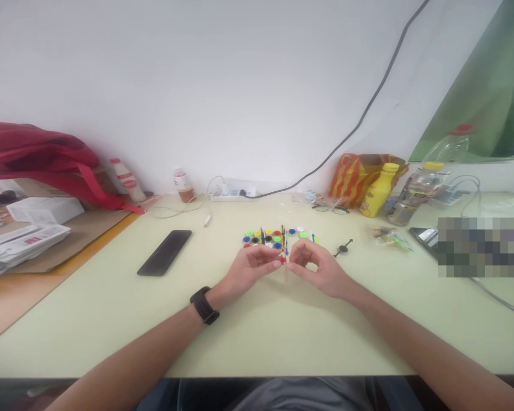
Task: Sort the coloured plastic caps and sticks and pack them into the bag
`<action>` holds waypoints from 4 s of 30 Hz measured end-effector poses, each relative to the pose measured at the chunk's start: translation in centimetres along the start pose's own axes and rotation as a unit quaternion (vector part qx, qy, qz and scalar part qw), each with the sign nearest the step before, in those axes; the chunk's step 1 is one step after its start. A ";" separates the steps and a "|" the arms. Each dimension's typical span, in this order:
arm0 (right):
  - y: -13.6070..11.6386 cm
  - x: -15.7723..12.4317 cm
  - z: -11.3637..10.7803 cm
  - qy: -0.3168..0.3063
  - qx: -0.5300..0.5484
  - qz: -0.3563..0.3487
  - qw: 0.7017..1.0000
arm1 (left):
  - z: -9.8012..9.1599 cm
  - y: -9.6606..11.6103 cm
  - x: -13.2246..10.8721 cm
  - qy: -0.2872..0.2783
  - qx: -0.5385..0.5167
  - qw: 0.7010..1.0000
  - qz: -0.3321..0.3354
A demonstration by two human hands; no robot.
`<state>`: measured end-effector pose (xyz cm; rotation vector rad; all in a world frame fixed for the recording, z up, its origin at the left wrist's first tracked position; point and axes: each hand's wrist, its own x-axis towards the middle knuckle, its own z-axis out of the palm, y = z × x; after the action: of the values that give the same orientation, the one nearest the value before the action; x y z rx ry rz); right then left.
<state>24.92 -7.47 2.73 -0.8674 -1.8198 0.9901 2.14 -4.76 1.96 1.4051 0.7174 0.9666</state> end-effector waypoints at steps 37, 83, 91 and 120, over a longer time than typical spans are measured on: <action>-0.6 -5.4 -5.0 -0.157 -0.485 0.119 0.852 | 0.2 -0.8 0.0 -0.027 0.176 0.984 -0.014; 5.8 2.1 -6.6 -0.007 -0.570 0.113 0.814 | 0.1 -1.2 0.0 -0.050 0.228 0.972 -0.009; 5.8 1.7 -8.1 0.062 -0.523 0.026 0.850 | 0.0 -1.5 0.1 -0.055 0.232 0.971 -0.006; 7.1 1.7 -6.9 0.089 -0.423 0.049 0.900 | 0.3 -0.7 -0.1 -0.050 0.236 0.970 -0.014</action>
<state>31.71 -0.93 -0.78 -1.5163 -2.0559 0.1044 2.44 -4.96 1.31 1.8362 0.9282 0.7215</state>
